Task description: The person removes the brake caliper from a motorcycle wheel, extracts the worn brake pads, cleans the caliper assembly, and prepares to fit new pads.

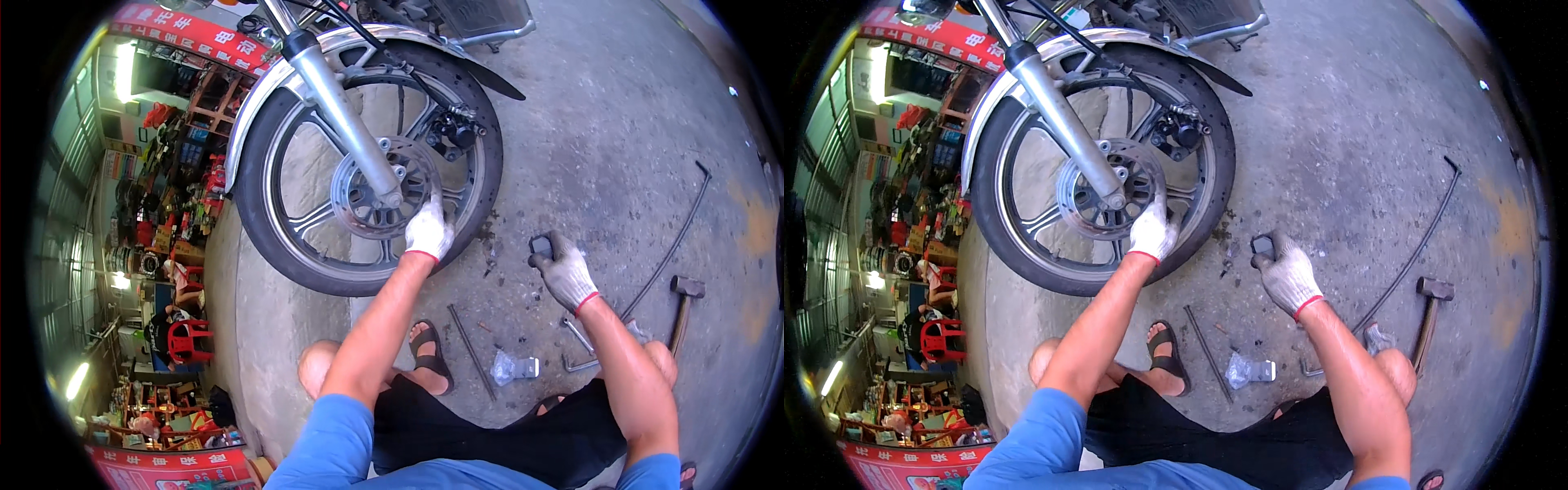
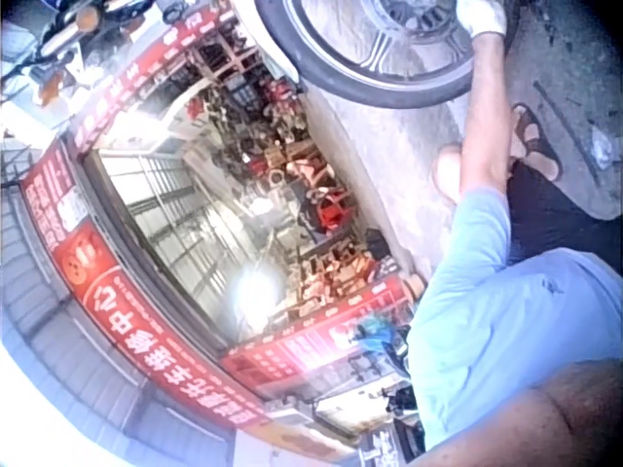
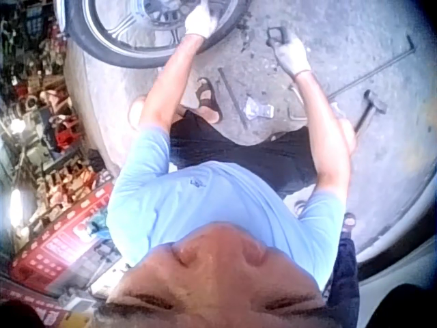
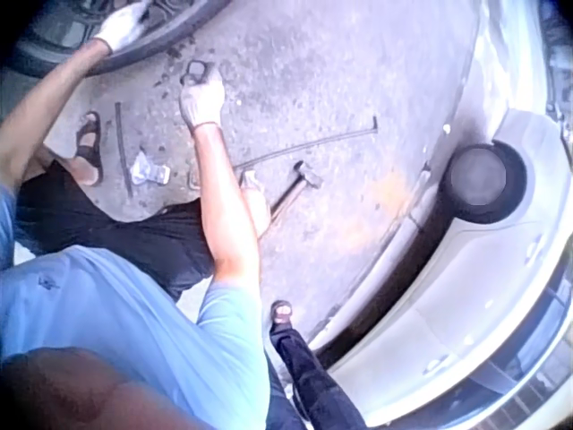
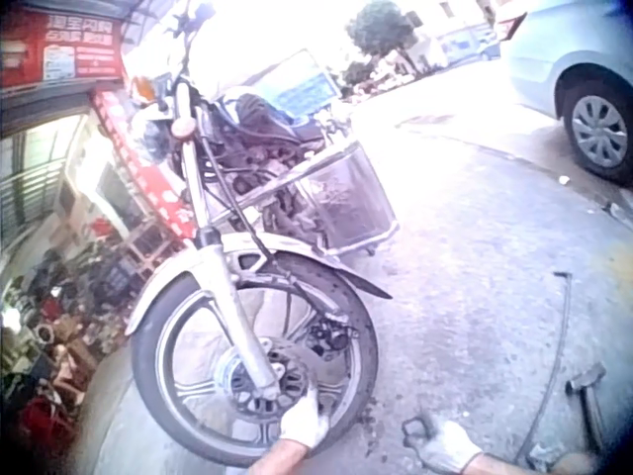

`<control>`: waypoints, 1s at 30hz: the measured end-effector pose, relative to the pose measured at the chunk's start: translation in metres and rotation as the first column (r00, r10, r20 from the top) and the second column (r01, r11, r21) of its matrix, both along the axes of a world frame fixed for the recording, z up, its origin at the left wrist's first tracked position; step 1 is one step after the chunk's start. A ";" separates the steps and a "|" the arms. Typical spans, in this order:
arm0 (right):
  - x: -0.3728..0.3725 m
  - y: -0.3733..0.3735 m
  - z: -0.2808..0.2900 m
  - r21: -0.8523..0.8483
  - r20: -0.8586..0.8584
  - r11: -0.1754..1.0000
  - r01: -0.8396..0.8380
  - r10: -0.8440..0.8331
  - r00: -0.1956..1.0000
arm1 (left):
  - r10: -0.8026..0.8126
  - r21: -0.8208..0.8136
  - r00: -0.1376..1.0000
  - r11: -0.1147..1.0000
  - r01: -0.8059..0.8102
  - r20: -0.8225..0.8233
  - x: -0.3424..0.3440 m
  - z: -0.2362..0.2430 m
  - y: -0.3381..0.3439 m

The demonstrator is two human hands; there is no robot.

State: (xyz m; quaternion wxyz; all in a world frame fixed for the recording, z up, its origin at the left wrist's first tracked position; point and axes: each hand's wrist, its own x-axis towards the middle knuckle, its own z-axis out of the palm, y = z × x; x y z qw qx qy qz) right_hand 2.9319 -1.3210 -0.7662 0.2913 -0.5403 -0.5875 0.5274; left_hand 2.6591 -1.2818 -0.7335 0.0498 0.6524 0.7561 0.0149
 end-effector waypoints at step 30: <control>-0.015 0.012 0.003 0.002 0.021 0.994 0.107 -0.107 0.994 | -0.335 0.267 0.942 0.911 0.314 0.035 -0.064 -0.048 -0.001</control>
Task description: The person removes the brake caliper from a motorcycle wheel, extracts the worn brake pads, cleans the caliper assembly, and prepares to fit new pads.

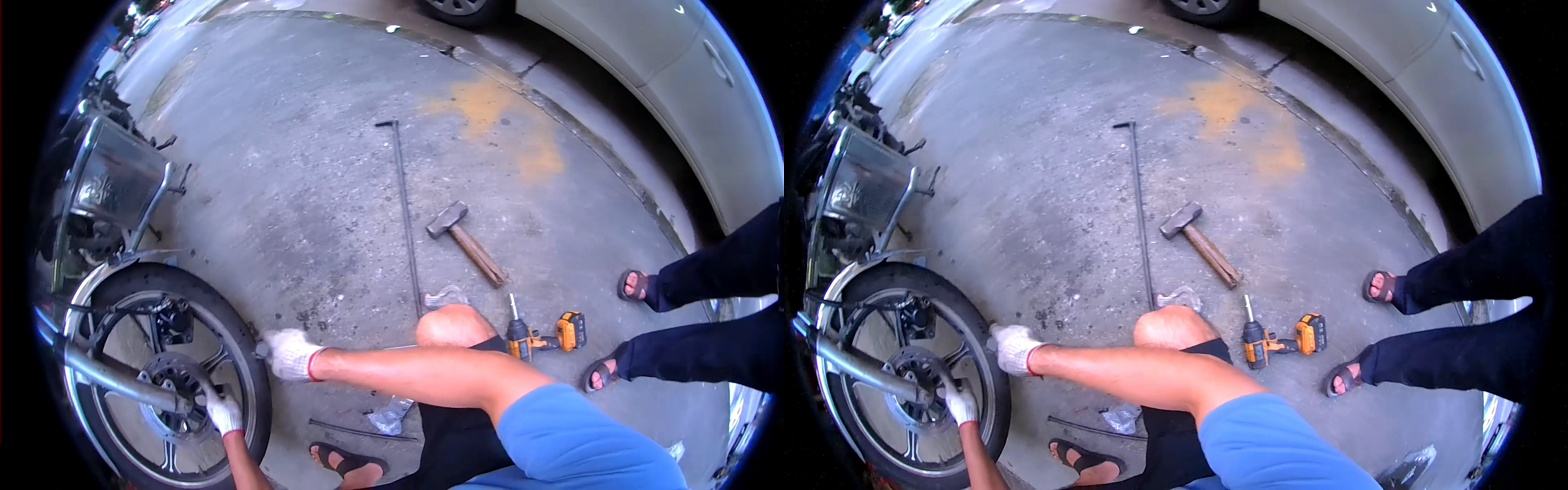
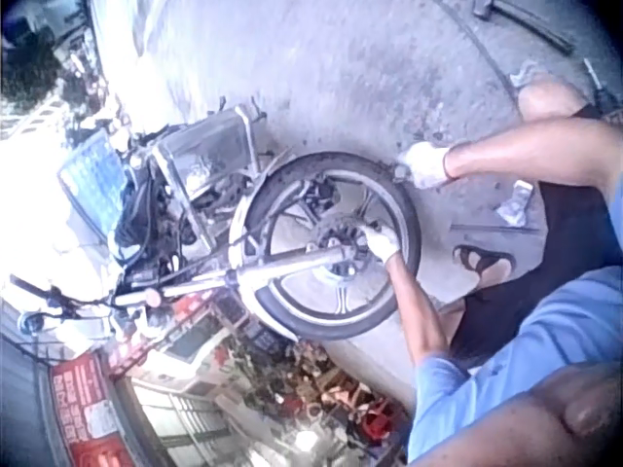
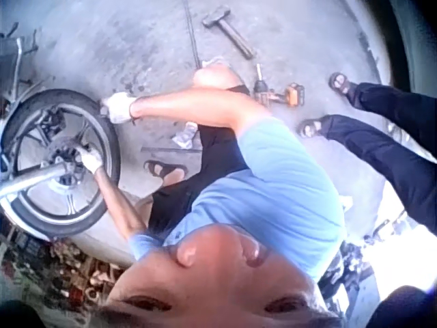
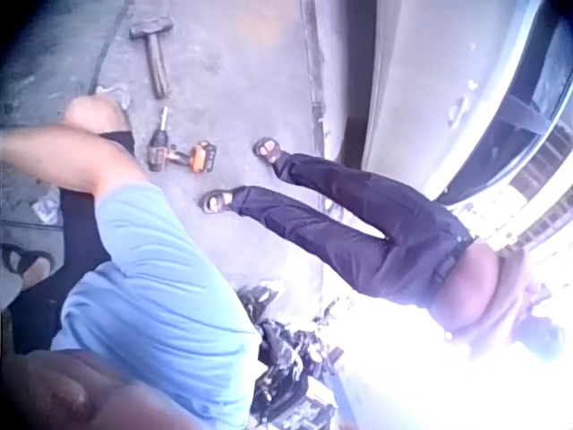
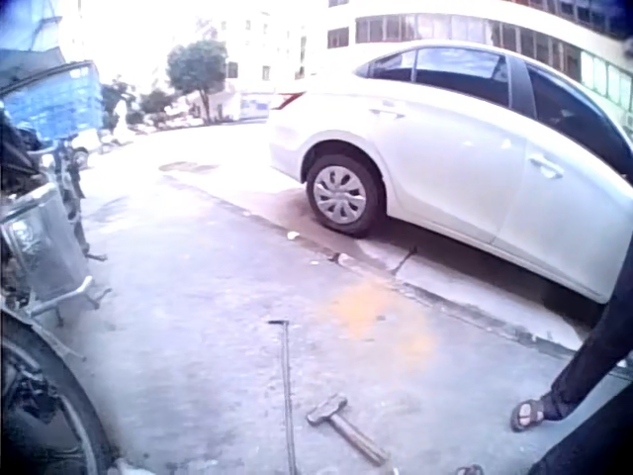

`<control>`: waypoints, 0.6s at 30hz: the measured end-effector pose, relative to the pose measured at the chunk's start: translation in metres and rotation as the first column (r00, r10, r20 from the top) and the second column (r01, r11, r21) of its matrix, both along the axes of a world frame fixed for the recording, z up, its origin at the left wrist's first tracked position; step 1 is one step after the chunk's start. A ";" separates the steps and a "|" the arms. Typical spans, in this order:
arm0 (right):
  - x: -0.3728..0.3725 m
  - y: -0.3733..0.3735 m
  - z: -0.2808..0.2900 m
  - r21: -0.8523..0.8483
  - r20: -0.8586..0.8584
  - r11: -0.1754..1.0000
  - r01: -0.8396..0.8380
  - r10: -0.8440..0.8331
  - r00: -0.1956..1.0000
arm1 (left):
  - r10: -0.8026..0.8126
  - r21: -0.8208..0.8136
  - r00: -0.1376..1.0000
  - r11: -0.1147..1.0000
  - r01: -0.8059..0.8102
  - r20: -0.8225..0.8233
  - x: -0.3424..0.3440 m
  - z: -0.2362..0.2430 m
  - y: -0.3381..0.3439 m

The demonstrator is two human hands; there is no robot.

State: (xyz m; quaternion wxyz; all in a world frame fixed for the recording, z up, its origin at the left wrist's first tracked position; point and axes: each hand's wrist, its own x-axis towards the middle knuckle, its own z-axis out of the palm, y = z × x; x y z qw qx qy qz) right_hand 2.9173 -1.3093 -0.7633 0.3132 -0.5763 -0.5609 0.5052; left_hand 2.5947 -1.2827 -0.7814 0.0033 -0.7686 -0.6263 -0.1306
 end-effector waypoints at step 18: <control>0.009 -0.009 0.003 0.092 0.017 0.993 -0.067 0.066 0.998 | 0.028 -0.495 0.971 0.863 0.097 0.239 0.099 0.005 -0.052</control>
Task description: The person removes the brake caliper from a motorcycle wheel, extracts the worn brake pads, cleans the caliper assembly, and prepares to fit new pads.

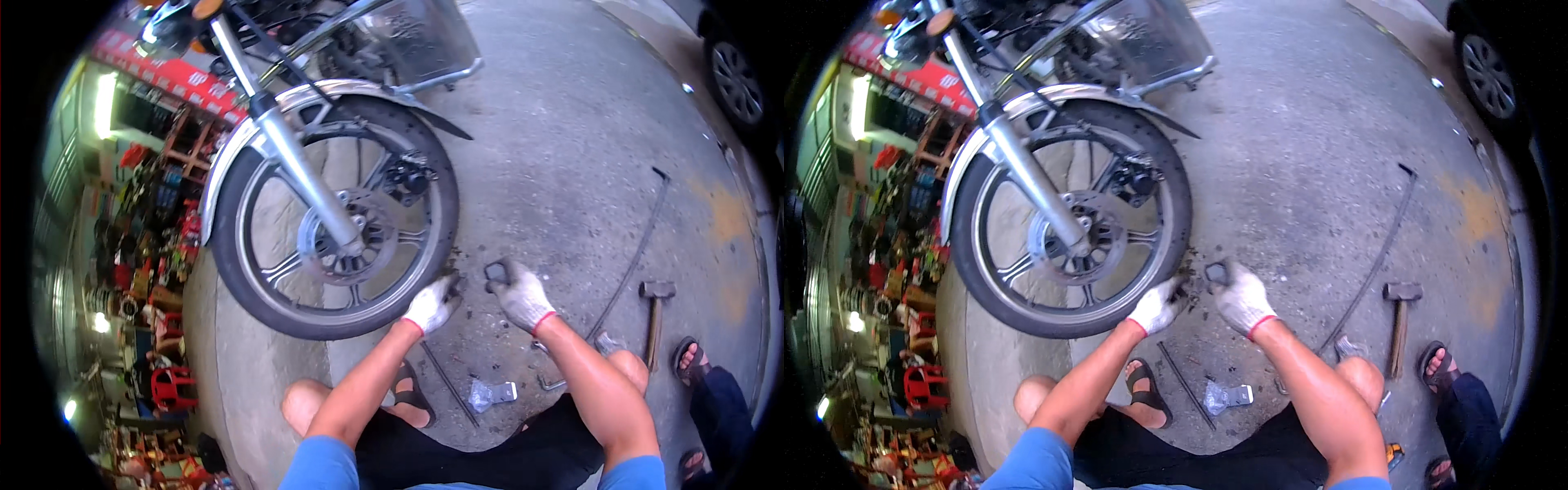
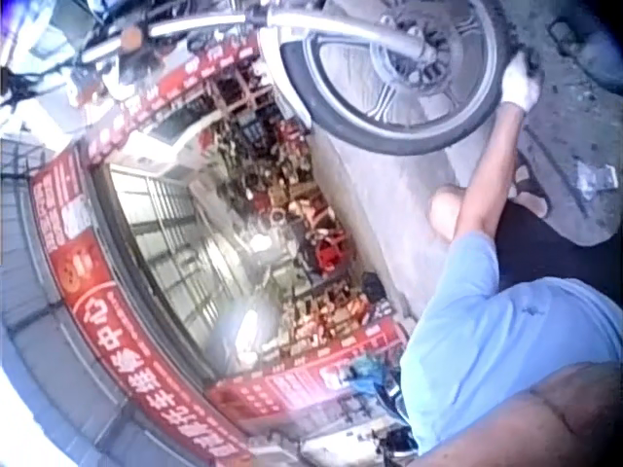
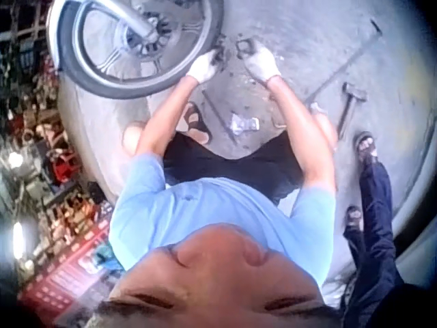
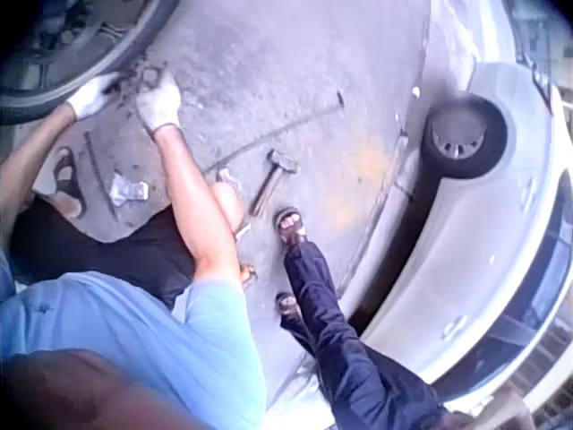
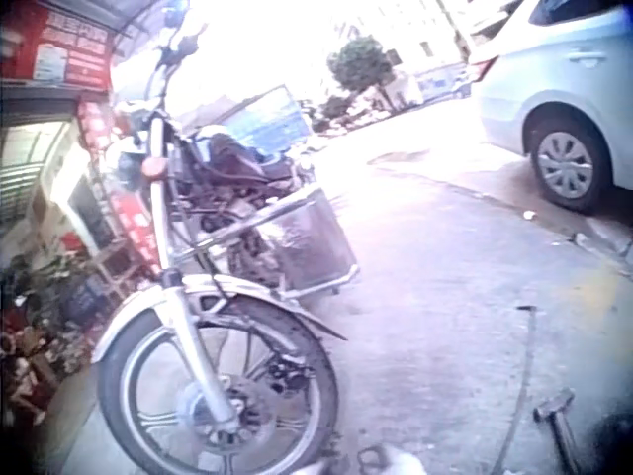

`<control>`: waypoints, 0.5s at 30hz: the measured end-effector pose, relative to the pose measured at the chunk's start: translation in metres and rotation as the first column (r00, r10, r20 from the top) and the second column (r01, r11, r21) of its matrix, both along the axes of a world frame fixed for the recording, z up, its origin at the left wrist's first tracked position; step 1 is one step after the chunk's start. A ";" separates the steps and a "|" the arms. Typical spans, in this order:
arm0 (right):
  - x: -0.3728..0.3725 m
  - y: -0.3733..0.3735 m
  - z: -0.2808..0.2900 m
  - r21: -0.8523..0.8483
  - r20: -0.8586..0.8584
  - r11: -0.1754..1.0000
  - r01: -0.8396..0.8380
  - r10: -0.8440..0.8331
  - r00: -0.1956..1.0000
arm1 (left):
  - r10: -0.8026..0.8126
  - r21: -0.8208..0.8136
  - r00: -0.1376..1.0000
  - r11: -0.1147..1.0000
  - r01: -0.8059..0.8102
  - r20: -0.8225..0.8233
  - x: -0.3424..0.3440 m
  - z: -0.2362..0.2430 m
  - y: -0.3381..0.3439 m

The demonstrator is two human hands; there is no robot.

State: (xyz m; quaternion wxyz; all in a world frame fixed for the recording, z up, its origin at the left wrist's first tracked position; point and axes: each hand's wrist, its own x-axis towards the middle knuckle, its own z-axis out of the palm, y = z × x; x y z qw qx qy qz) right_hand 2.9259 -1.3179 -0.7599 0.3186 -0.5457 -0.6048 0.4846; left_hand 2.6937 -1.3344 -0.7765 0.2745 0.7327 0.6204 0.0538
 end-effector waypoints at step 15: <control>0.017 -0.010 0.006 0.007 0.012 0.998 0.060 -0.060 0.998 | 0.587 -0.344 0.162 0.651 -0.676 0.793 0.020 0.007 0.129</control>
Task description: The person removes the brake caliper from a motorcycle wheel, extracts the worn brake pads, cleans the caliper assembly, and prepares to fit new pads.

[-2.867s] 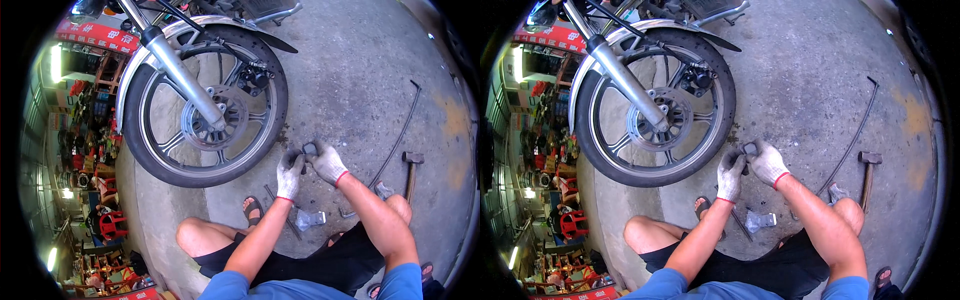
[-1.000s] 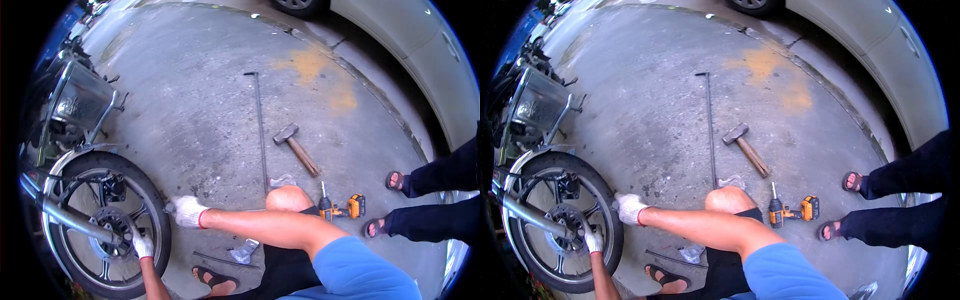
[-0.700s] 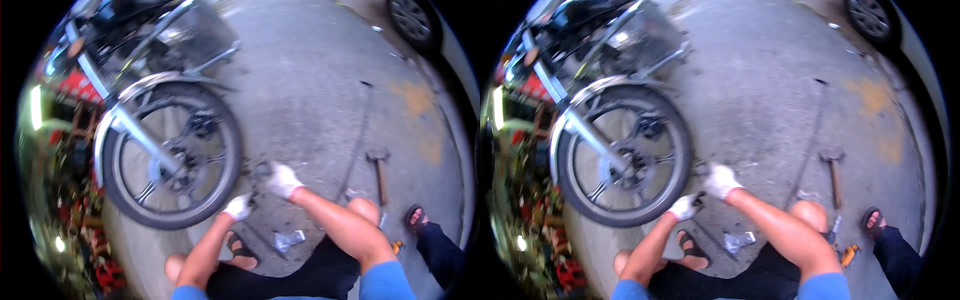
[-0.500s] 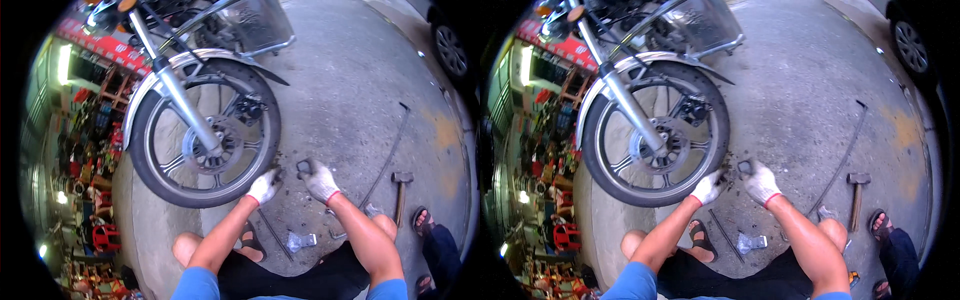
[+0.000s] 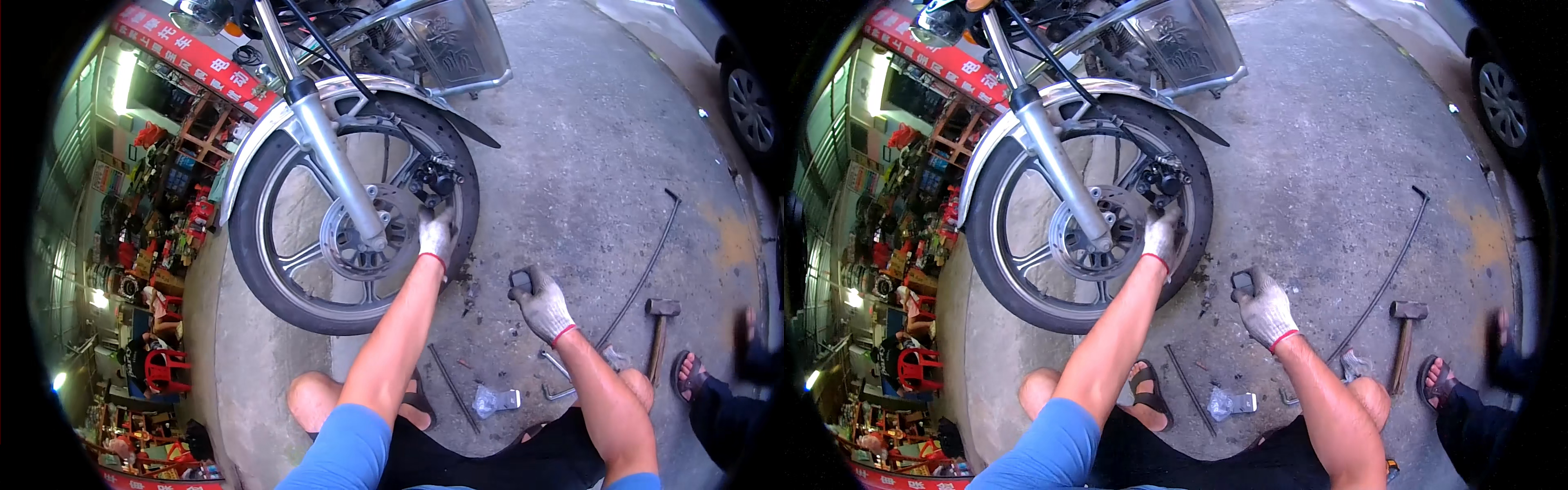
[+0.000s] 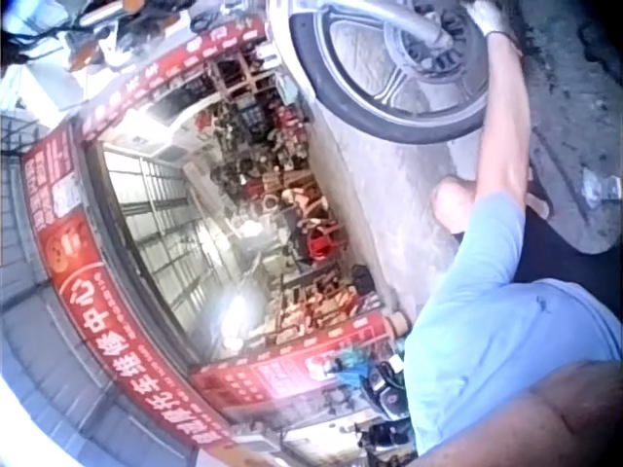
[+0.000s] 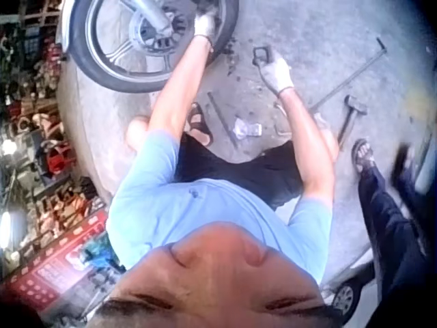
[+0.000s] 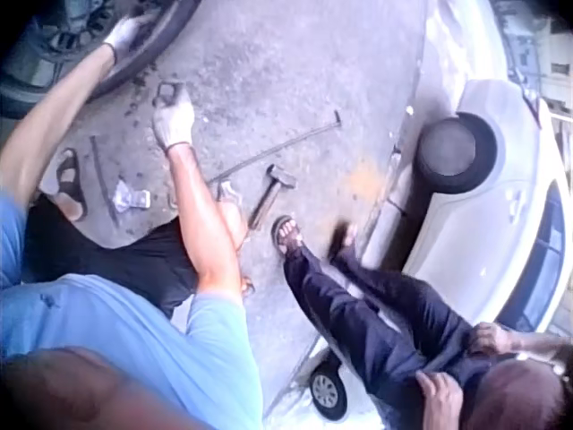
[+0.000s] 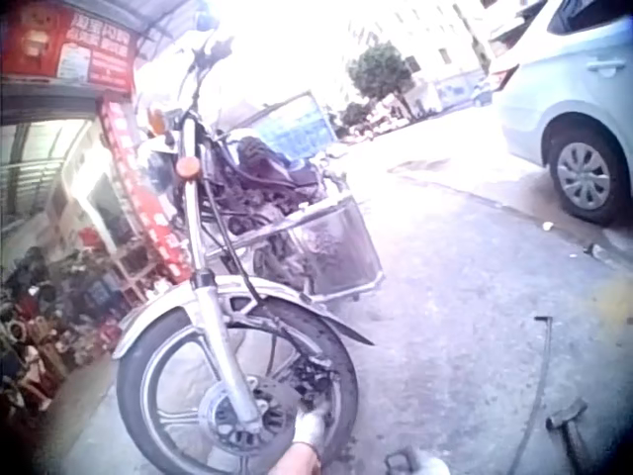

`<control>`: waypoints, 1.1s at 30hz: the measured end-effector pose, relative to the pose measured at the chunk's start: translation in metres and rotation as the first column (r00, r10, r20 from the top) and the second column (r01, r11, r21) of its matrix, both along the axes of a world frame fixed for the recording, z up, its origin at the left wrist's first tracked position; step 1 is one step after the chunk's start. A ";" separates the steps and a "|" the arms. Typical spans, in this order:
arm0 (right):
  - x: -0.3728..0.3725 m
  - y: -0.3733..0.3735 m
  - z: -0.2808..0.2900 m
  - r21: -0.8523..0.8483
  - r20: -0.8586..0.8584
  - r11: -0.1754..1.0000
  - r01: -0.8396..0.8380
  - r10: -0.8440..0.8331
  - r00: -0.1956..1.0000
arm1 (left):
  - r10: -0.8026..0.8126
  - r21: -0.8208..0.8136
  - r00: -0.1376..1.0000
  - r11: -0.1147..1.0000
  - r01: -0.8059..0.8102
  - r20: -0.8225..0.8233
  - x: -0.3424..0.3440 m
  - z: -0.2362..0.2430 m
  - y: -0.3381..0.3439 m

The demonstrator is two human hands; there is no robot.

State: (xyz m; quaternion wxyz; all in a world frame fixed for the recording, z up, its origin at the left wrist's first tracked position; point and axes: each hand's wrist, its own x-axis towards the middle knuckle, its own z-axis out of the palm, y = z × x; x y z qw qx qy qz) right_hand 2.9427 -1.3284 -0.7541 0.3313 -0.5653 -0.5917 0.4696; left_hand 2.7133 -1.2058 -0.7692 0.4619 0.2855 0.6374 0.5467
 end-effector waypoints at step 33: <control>0.029 0.012 0.026 0.002 -0.326 0.986 0.168 -0.158 0.932 | -0.215 0.189 0.972 0.955 0.230 -0.097 0.025 0.037 0.005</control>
